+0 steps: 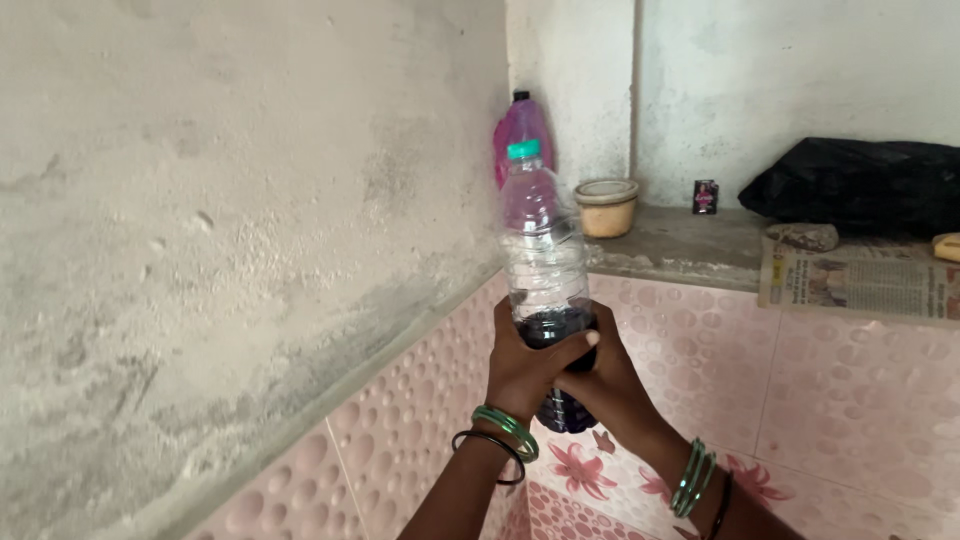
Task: The person places a plastic bottle on a ledge and then unwraps a small rectangular item from its packaging. The person handles the bottle and the wrapped item by hand.
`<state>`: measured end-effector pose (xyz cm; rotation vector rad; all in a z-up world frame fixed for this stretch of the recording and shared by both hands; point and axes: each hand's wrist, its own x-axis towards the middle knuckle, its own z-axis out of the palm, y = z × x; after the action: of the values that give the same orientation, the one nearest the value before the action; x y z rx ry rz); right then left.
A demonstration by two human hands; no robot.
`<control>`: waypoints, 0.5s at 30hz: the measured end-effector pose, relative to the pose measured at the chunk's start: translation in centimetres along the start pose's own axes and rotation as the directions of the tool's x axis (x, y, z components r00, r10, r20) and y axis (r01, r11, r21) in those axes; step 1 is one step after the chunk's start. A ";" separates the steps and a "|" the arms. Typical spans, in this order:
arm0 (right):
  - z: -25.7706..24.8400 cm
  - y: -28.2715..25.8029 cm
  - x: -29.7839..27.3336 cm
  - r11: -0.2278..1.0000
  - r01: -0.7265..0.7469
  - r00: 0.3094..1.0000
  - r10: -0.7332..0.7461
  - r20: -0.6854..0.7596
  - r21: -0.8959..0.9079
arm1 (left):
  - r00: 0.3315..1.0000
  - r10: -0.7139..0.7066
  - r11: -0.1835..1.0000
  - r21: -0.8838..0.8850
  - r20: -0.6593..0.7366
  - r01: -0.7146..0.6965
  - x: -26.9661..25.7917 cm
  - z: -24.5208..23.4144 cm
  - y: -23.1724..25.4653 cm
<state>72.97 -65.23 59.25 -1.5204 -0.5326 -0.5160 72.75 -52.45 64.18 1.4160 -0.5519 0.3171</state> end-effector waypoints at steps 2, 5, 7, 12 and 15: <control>0.0 0.1 1.1 0.999 -0.017 1.000 0.017 0.018 -0.039 | 0.999 -0.020 0.990 0.139 -0.047 0.026 0.9 -0.5 0.0; -0.1 0.4 3.4 0.990 -0.021 0.997 0.031 0.071 -0.137 | 0.993 0.040 0.983 0.184 -0.110 -0.019 2.3 -0.9 -0.3; -0.6 0.4 4.5 0.981 -0.024 0.989 0.051 0.138 -0.192 | 0.987 0.077 0.988 0.144 -0.144 -0.056 3.2 -1.1 -0.9; -2.9 -0.1 6.4 0.931 -0.219 0.925 0.293 0.243 -0.291 | 0.978 0.075 0.990 0.129 -0.193 -0.051 5.1 -1.8 -2.4; -5.6 1.4 8.8 0.909 -0.348 0.851 0.408 0.329 -0.229 | 0.978 0.038 0.983 0.182 -0.203 -0.001 6.2 -1.7 -3.2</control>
<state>80.79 -70.74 63.71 -1.8405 -0.4664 0.0454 79.86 -51.95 64.70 1.5320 -0.3740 0.5344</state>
